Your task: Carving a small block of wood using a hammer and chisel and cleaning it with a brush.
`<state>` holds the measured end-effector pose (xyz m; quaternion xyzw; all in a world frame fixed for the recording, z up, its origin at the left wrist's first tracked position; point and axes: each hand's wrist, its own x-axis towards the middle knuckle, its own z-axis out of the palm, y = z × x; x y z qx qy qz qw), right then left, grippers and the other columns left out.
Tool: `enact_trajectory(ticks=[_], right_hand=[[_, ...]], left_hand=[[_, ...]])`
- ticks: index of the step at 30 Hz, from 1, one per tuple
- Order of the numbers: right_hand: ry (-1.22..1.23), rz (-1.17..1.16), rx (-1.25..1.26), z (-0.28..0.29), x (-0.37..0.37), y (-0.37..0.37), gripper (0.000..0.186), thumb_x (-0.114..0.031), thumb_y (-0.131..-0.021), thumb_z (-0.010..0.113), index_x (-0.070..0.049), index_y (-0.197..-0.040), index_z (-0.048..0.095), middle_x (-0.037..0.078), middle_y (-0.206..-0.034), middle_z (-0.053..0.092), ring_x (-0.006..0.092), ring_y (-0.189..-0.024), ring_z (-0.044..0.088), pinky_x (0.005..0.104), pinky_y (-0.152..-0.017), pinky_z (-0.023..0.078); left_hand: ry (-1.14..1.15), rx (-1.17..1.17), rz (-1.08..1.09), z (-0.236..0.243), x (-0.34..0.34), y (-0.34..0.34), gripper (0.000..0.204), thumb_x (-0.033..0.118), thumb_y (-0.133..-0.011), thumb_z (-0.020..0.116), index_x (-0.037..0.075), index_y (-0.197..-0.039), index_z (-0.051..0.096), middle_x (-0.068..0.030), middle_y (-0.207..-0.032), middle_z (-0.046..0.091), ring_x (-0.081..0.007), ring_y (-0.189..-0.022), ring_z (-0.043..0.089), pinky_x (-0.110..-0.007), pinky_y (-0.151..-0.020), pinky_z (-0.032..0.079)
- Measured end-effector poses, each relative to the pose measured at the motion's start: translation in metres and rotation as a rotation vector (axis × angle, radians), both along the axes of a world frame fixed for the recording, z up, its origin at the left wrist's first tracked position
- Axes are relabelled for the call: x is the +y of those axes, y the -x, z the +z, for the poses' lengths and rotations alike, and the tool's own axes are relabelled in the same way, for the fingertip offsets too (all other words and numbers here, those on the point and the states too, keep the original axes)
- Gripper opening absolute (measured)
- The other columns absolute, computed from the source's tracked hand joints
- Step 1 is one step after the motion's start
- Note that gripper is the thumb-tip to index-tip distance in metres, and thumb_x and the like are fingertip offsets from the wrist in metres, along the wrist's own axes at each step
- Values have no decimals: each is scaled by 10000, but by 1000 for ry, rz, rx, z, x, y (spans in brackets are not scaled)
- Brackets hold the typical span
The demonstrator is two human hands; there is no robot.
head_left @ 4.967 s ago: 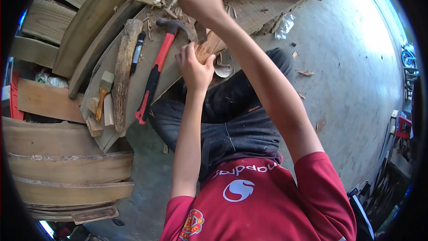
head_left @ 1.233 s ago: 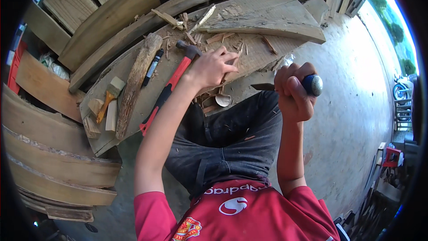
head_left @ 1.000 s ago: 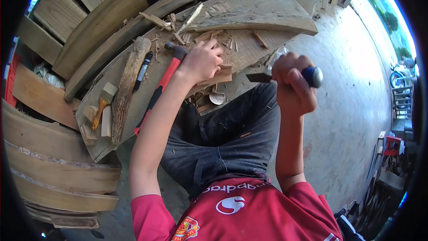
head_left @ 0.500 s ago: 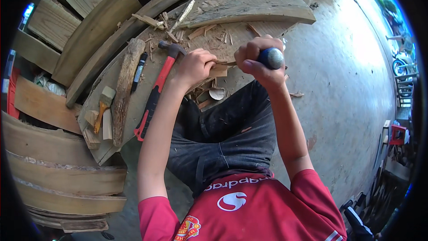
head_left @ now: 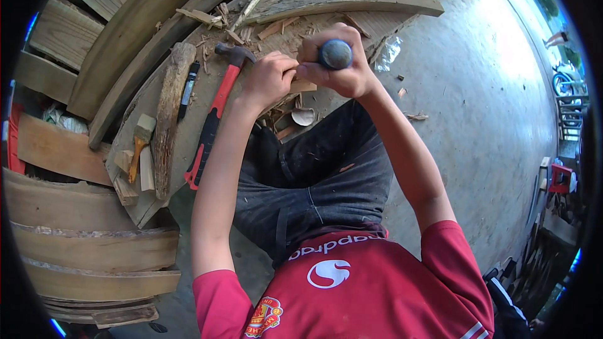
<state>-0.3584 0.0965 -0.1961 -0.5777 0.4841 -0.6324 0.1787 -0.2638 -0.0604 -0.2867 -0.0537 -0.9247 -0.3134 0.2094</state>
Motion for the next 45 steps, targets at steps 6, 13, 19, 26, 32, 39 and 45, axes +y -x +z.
enact_trajectory(ticks=[6, 13, 19, 26, 32, 39, 45], right_hand=[[-6, 12, -5, 3, -4, 2, 276, -110, -732, 713, -12, -579, 505, 47, -544, 503, 146, -484, 460, 278, -493, 360], [9, 30, 10, 0, -2, 0, 249, -81, -719, 700, -14, -581, 504, 49, -529, 479, 151, -471, 456, 285, -481, 353], [7, 15, 53, 5, -2, 0, 245, -64, -717, 678, -16, -574, 485, 50, -529, 481, 149, -467, 470, 277, -480, 364], [17, -2, -6, 6, -10, -3, 285, -91, -731, 694, -16, -578, 466, 30, -530, 438, 135, -476, 415, 281, -473, 330], [16, -9, -128, 6, -14, 0, 257, -65, -740, 675, -28, -596, 466, -8, -536, 415, 87, -487, 380, 267, -458, 290], [-32, -29, -305, -9, 2, 9, 192, -72, -731, 643, -23, -598, 514, 3, -526, 470, 81, -461, 410, 251, -433, 290], [97, -130, -8, -17, 1, -1, 224, -213, -600, 739, -74, -623, 565, 61, -559, 519, 200, -499, 508, 315, -501, 410]], left_hand=[[-71, -28, 60, 6, 7, -3, 71, 84, -791, 630, 21, -797, 662, -130, -807, 656, -333, -830, 609, -427, -752, 495], [-27, -1, 42, -1, 1, -2, 79, 87, -793, 628, 14, -792, 658, -142, -807, 655, -337, -828, 607, -431, -751, 491], [-65, -34, 33, 2, 4, -1, 92, 88, -803, 610, 8, -785, 652, -150, -807, 651, -346, -830, 603, -436, -751, 489], [-46, -75, 75, 2, 5, -4, 81, 85, -802, 621, 18, -806, 666, -147, -795, 646, -346, -834, 604, -434, -757, 493], [-17, -60, 61, 5, 6, -7, 109, 78, -790, 632, 58, -868, 704, -110, -810, 673, -311, -831, 618, -417, -759, 502], [57, -30, 26, 7, 5, 6, 131, 106, -807, 616, 49, -889, 701, -131, -836, 674, -323, -850, 617, -416, -794, 494], [-54, -34, 99, -2, 9, -11, 117, 97, -779, 594, -6, -830, 619, -208, -862, 617, -410, -837, 591, -486, -742, 483]])
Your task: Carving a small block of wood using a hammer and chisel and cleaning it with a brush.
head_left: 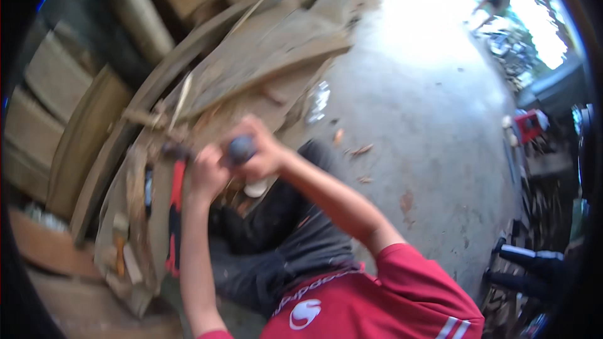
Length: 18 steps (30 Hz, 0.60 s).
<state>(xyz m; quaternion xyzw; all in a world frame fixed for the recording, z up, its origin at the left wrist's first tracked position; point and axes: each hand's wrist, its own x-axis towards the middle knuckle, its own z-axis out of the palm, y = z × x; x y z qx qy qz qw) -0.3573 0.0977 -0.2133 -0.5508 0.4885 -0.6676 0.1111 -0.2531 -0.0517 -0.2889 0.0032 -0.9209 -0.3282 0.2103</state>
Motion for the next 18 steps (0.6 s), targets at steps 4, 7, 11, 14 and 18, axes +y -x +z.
enact_trajectory(ticks=[4, 7, 11, 14, 18], right_hand=[[59, 51, 14, -1, -8, 0, 239, -161, -689, 703, -46, -601, 513, 77, -533, 454, 244, -465, 456, 336, -479, 369], [67, 114, 23, 10, -8, -4, 245, -137, -695, 684, -42, -575, 492, 82, -526, 424, 231, -463, 428, 334, -470, 348], [29, 138, 6, 19, -7, -2, 234, -131, -656, 669, -25, -581, 474, 100, -533, 411, 244, -479, 402, 343, -480, 347], [68, 157, 59, 17, -13, -2, 217, -120, -685, 676, -30, -591, 502, 101, -540, 451, 255, -480, 450, 341, -485, 366], [50, 168, 98, 11, -17, -1, 183, -139, -665, 694, -28, -633, 552, 103, -563, 503, 270, -507, 496, 341, -504, 394]], left_hand=[[-5, -145, 41, 4, 4, -4, 164, 136, -731, 645, -1, -820, 636, -206, -860, 651, -408, -872, 608, -477, -755, 491], [-20, -180, 54, 9, 5, -4, 183, 147, -712, 680, 10, -825, 638, -199, -846, 663, -389, -882, 627, -459, -750, 499], [-170, -205, 110, 22, 12, 1, 208, 146, -724, 700, 15, -871, 631, -171, -831, 667, -314, -891, 666, -401, -720, 514], [-176, -141, 75, 15, 11, 2, 243, 141, -728, 710, 10, -911, 617, -149, -847, 668, -267, -845, 673, -381, -706, 515], [-180, -54, 44, -1, 1, 0, 319, 152, -712, 744, 18, -968, 611, -134, -884, 666, -235, -859, 670, -356, -713, 520]])
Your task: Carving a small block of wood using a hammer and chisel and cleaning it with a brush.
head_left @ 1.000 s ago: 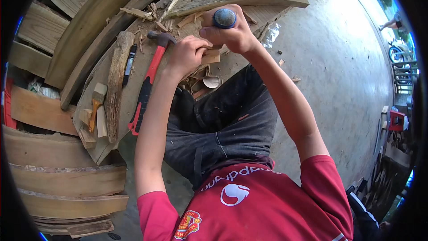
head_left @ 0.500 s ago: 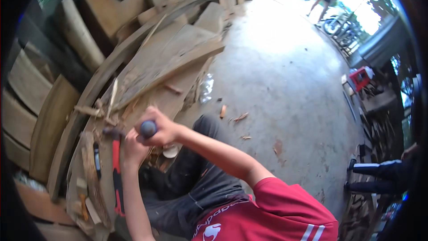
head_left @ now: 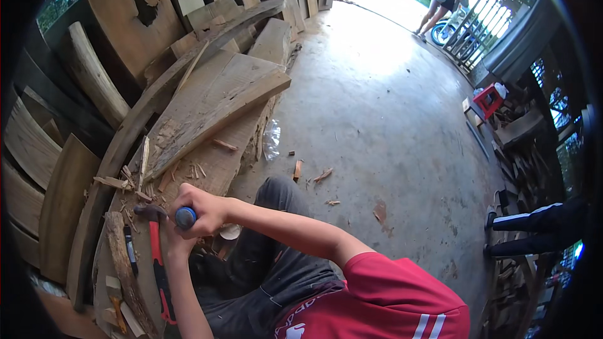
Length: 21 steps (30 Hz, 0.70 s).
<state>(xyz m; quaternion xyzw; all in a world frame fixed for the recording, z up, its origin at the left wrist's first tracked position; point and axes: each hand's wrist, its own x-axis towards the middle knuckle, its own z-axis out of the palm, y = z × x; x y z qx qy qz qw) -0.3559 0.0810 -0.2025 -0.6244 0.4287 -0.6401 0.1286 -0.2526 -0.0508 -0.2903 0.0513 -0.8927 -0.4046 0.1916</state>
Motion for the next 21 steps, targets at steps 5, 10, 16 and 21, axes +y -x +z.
enact_trajectory(ticks=[5, 10, 16, 21], right_hand=[[-12, -85, 88, -9, -4, -4, 256, -225, -586, 713, -25, -731, 647, 134, -616, 575, 305, -542, 552, 342, -523, 423], [6, -74, 152, -11, 6, 17, 243, -262, -645, 740, -91, -641, 567, 67, -587, 549, 249, -518, 529, 356, -522, 403], [-153, -5, 30, 7, 4, 13, 210, -87, -676, 720, -34, -596, 533, 66, -546, 523, 183, -476, 528, 294, -491, 404], [-176, 25, 7, 8, -2, 2, 251, -73, -688, 704, -25, -567, 489, 52, -520, 475, 161, -458, 465, 292, -465, 361]], left_hand=[[-65, 151, 30, -7, 2, -3, 495, 239, -644, 808, 91, -1077, 621, -159, -982, 680, -283, -947, 675, -381, -773, 537], [200, 48, -29, -10, 2, 5, 325, 271, -687, 737, 22, -857, 617, -190, -915, 641, -399, -882, 612, -477, -788, 498], [185, 35, -20, -2, 1, 7, 134, 127, -797, 556, 5, -820, 604, -185, -836, 620, -384, -876, 590, -470, -778, 484], [167, 35, -9, -4, -1, 3, 172, 167, -832, 551, 16, -764, 597, -163, -810, 622, -371, -832, 600, -465, -752, 486]])
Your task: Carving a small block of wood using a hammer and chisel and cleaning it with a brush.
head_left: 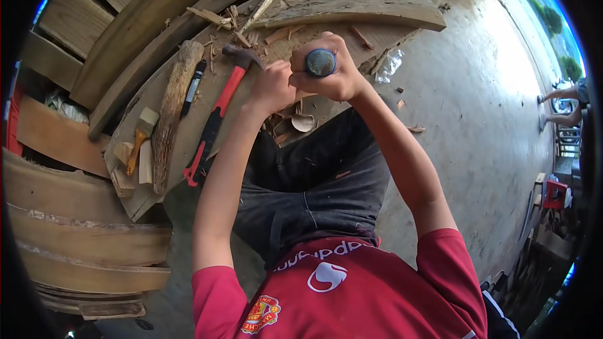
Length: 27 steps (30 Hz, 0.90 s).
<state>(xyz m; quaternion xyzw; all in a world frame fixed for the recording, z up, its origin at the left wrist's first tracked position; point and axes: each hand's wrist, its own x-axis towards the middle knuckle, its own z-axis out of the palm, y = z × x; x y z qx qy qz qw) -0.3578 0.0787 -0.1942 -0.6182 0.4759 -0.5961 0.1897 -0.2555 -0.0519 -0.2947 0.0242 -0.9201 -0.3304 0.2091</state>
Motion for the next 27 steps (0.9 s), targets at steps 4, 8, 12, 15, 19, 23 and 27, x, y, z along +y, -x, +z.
enact_trajectory(ticks=[4, 8, 12, 15, 19, 23, 27], right_hand=[[31, 6, -58, -3, 0, 5, 253, -62, -697, 694, -14, -576, 476, 53, -528, 464, 146, -475, 445, 283, -473, 348], [-45, 1, -183, 2, -1, 5, 256, -44, -709, 672, -13, -574, 457, 16, -526, 437, 115, -489, 406, 276, -472, 310], [-21, -13, -152, 1, -5, 3, 272, -47, -724, 675, -24, -573, 449, -12, -526, 403, 88, -500, 369, 271, -469, 280], [-105, -31, -132, 4, -9, 3, 254, -41, -741, 672, -30, -592, 466, -32, -541, 419, 67, -513, 378, 263, -470, 283], [-62, -30, -286, 5, -7, 6, 223, -32, -756, 644, -27, -598, 486, -36, -533, 432, 58, -485, 382, 252, -455, 269], [-48, 43, -319, 1, 1, 11, 253, -30, -750, 646, -23, -569, 469, -16, -533, 433, 70, -485, 389, 255, -452, 273], [-117, 22, -215, -2, -2, 12, 156, -57, -735, 679, -24, -652, 551, -33, -599, 507, 59, -565, 446, 249, -513, 364]], left_hand=[[22, -4, 4, 3, 3, 3, 154, 160, -840, 566, 25, -783, 615, -159, -812, 626, -360, -839, 603, -454, -761, 488], [136, -32, 10, 2, 2, -1, 115, 143, -826, 592, 39, -819, 639, -151, -819, 633, -353, -845, 608, -446, -770, 490], [101, -36, 0, 1, 2, 0, 118, 140, -818, 610, 58, -877, 671, -149, -856, 651, -341, -869, 617, -435, -787, 495], [118, -72, -1, -2, 0, -1, 131, 141, -822, 611, 59, -897, 680, -146, -879, 661, -332, -883, 622, -426, -793, 499], [142, 6, -33, -1, -1, 3, 124, 124, -827, 608, 53, -897, 682, -131, -877, 668, -322, -890, 624, -413, -793, 505], [133, 11, -33, -1, -1, 3, 116, 115, -824, 615, 47, -892, 681, -128, -885, 673, -317, -885, 624, -407, -795, 508], [134, -107, -20, 11, 2, -1, 140, 119, -812, 621, 53, -915, 689, -120, -906, 680, -309, -906, 619, -400, -819, 502]])
